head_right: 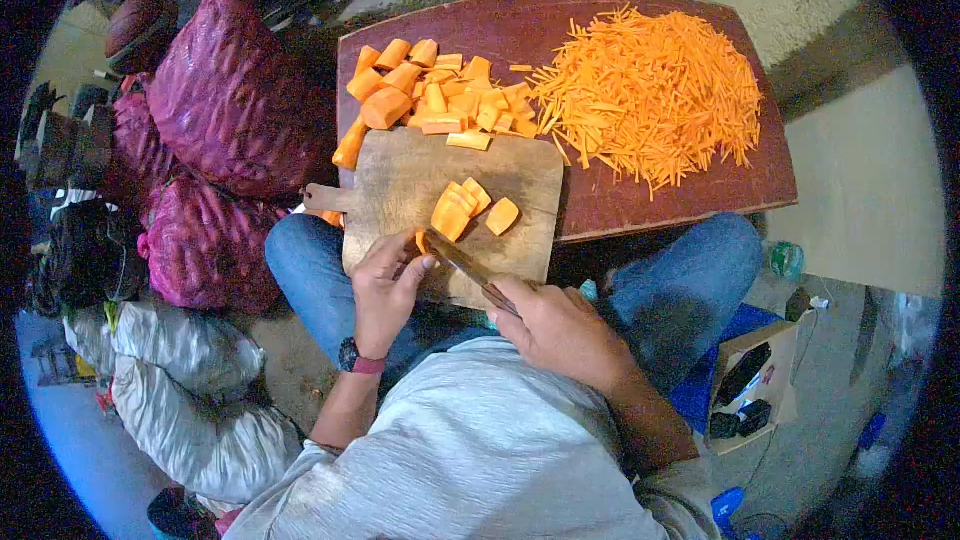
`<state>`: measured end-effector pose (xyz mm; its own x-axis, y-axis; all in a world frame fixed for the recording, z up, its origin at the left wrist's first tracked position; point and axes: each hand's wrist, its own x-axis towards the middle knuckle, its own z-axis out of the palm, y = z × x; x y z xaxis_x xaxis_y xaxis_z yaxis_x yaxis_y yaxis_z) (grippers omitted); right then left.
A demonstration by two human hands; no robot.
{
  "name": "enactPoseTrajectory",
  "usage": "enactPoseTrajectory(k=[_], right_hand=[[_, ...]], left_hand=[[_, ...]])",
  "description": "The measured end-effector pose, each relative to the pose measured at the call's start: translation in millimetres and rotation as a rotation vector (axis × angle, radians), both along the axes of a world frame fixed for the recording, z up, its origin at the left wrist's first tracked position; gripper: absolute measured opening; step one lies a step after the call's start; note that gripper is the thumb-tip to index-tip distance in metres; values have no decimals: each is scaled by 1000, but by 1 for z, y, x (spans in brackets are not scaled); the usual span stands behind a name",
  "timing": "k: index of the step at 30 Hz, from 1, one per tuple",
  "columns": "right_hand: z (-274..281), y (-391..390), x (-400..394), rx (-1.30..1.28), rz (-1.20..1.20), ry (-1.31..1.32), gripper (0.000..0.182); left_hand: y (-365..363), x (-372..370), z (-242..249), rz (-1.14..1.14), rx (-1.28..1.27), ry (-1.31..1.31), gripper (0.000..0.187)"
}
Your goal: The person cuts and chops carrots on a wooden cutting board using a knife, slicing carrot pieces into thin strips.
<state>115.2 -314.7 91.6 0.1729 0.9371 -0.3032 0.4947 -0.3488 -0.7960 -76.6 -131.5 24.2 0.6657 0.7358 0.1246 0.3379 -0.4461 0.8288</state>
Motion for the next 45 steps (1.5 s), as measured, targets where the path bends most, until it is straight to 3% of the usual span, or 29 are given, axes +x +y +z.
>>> enactPoseTrajectory(k=[4, 6, 13, 19, 28, 31, 33, 35, 37, 42, 45], right_hand=[[2, 2, -1, 24, -17, 78, 28], [3, 3, 0, -2, -3, 92, 30], [4, 1, 7, 7, -38, 161, 27], [2, 3, 6, 30, -28, 129, 26], [1, 5, 7, 60, -65, 138, 31], [1, 1, 5, 103, -151, 168, 34], [3, -1, 6, 140, -208, 194, 35], [5, -3, 10, 71, -277, 201, 36], [3, -6, 12, 65, -283, 194, 36], [0, -14, 12, 93, -315, 186, 36], [-5, -16, 12, 100, -307, 207, 36]], left_hand=[[1, 2, -16, 99, -185, -101, 40], [2, 5, -14, 163, -489, -167, 34], [6, 14, -11, 172, -588, -150, 36], [10, 13, -14, 133, -475, -150, 30], [7, 12, -18, 227, -618, -164, 28], [3, 19, -16, 212, -507, -230, 37], [2, 28, -2, 70, 168, -1, 49], [1, 40, 8, 63, 127, 1, 56], [4, 47, 8, -61, 264, 120, 53], [8, 46, -1, -95, 302, 58, 44], [13, 36, -1, -84, 149, 63, 40]])
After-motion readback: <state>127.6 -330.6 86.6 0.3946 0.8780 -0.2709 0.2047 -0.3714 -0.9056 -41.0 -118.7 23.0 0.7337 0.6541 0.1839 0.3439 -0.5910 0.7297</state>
